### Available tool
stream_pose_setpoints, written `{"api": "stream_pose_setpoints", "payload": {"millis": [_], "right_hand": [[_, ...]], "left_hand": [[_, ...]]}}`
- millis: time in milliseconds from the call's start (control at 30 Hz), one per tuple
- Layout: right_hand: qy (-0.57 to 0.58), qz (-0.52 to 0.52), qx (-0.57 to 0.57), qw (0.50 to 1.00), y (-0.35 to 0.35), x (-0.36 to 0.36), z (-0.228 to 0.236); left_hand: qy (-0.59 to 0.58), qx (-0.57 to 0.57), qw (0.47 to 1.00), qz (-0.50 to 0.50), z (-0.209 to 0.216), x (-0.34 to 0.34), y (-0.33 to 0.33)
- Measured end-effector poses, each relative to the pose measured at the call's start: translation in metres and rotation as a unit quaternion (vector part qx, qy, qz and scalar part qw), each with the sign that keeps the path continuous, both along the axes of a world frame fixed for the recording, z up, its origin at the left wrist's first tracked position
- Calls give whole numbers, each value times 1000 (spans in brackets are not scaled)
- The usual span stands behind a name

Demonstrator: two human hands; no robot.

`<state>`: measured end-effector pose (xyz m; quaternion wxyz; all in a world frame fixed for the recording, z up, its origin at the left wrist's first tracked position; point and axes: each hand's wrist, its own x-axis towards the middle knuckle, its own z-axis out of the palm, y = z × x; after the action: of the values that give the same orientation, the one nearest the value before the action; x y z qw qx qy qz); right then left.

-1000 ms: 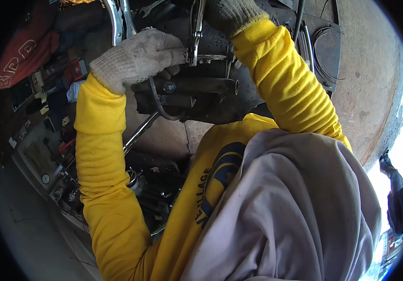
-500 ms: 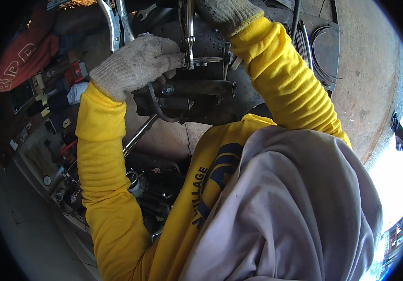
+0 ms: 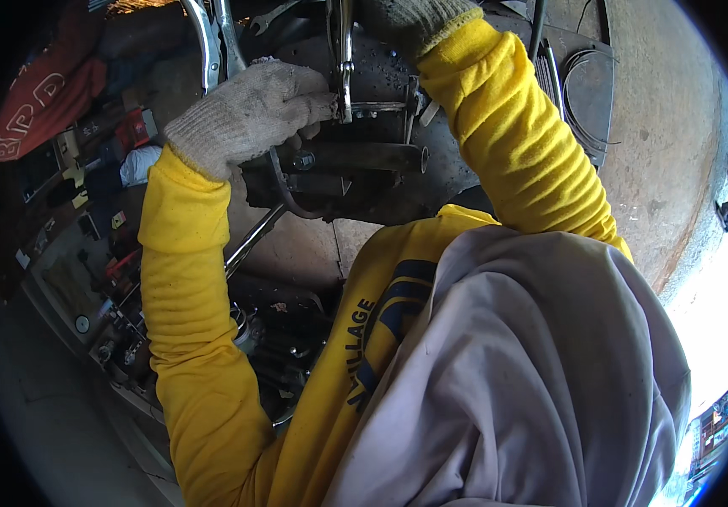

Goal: The person uses a hammer and vice grips to position and secure metal components on a jig while an assistant performs welding. They tap the metal tubes to align them within the circular frame and check the fit.

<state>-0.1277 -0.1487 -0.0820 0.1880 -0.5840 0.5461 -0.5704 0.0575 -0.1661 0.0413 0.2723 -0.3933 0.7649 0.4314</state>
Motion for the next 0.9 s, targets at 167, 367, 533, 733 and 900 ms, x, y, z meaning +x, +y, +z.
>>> {"api": "stream_pose_setpoints", "payload": {"millis": [167, 367, 533, 733, 900], "right_hand": [[9, -6, -6, 1000, 0, -3, -2], [19, -13, 4, 1000, -6, -2, -15], [24, -19, 11, 999, -13, 0, -27], [48, -29, 8, 998, -17, 5, -38], [13, -21, 35, 999, -12, 8, -33]], "left_hand": [[-33, -7, 998, -54, 0, -3, -3], [5, -27, 996, -84, -4, 3, -6], [-26, -30, 998, -51, 1, -4, -1], [-35, -38, 997, -62, -1, 0, -1], [-48, -36, 993, -100, 0, -3, -2]]}}
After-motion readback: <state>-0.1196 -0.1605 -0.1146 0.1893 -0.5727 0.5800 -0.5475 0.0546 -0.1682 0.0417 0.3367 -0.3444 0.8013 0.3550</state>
